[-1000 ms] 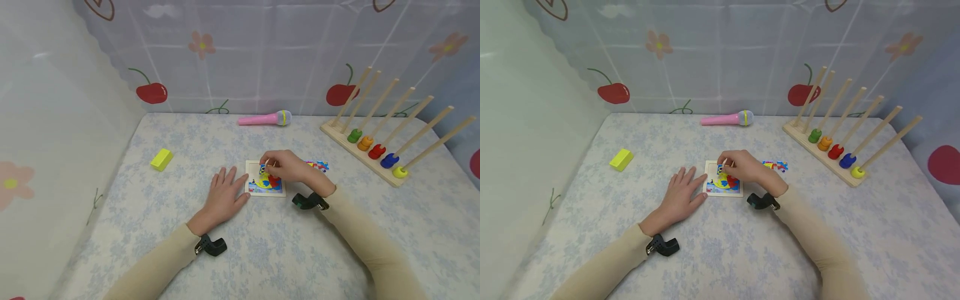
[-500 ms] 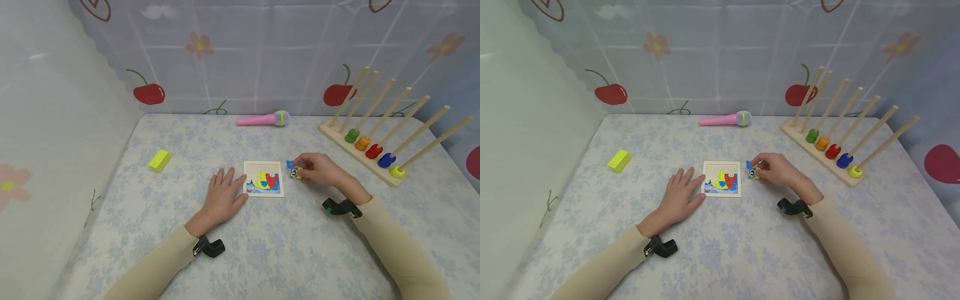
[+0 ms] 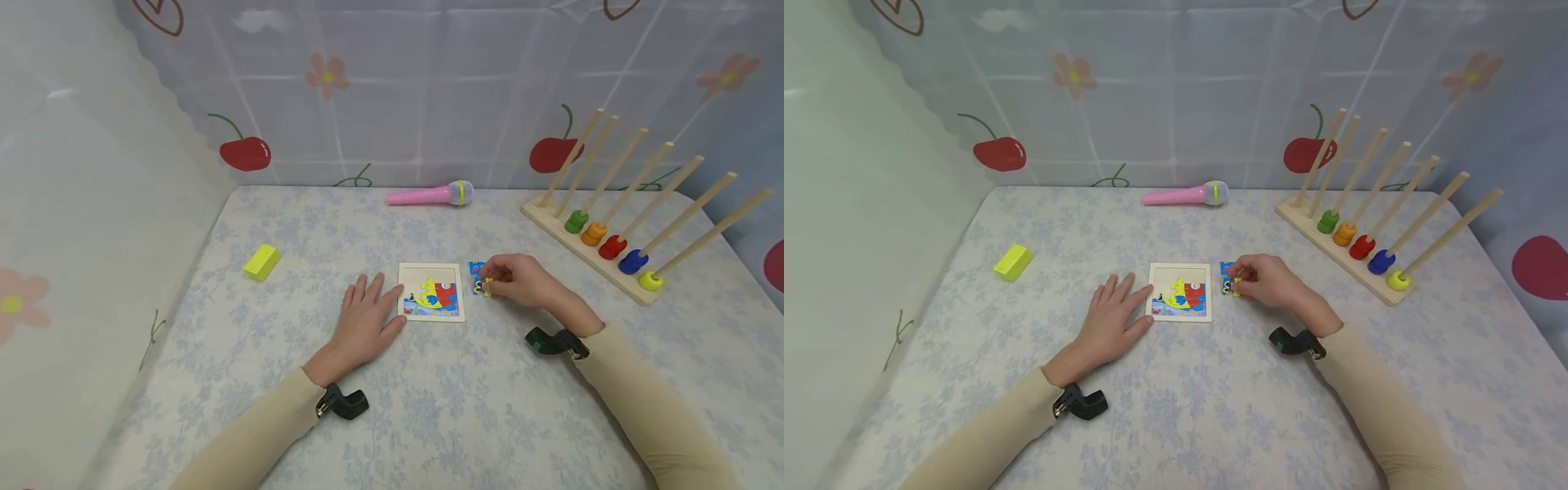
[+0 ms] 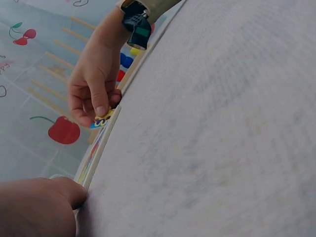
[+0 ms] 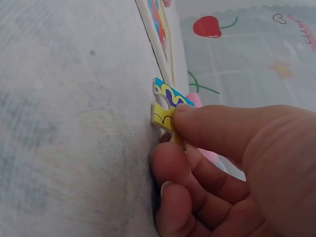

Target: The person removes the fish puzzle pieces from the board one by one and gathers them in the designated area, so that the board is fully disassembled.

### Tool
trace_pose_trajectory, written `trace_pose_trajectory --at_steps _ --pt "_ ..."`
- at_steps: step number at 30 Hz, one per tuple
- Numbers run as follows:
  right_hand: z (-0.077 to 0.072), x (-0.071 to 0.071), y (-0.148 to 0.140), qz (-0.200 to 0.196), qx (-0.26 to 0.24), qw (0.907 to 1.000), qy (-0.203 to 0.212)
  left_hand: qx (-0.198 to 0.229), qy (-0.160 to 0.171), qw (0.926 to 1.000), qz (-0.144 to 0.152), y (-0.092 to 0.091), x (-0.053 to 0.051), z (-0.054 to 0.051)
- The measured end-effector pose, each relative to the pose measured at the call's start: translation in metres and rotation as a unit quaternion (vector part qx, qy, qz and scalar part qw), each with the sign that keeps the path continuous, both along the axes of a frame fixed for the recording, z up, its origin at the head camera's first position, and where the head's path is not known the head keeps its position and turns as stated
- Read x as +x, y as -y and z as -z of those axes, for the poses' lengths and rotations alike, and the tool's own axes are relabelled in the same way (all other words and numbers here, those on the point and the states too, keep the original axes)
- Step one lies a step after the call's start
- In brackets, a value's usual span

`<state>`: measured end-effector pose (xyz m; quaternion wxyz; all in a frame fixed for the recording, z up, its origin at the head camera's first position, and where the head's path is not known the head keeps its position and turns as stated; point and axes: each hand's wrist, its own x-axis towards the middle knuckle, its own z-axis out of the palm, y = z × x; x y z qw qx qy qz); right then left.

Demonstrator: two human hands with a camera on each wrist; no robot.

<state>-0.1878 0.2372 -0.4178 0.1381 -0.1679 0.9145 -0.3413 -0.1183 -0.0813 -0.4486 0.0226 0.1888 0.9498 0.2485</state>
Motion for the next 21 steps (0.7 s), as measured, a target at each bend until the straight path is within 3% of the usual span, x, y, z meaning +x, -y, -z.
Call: trace_pose_trajectory --at_steps 7,21 --pt "0.0026 0.0004 -0.0004 -0.009 0.037 0.9984 -0.043 -0.001 0.004 1.0 -0.001 -0.0006 0.0004 -0.0023" --pt "0.0047 0.0016 0.0018 -0.022 0.048 0.9964 -0.067 -0.008 0.003 1.0 -0.004 -0.0009 -0.0006 -0.0023"
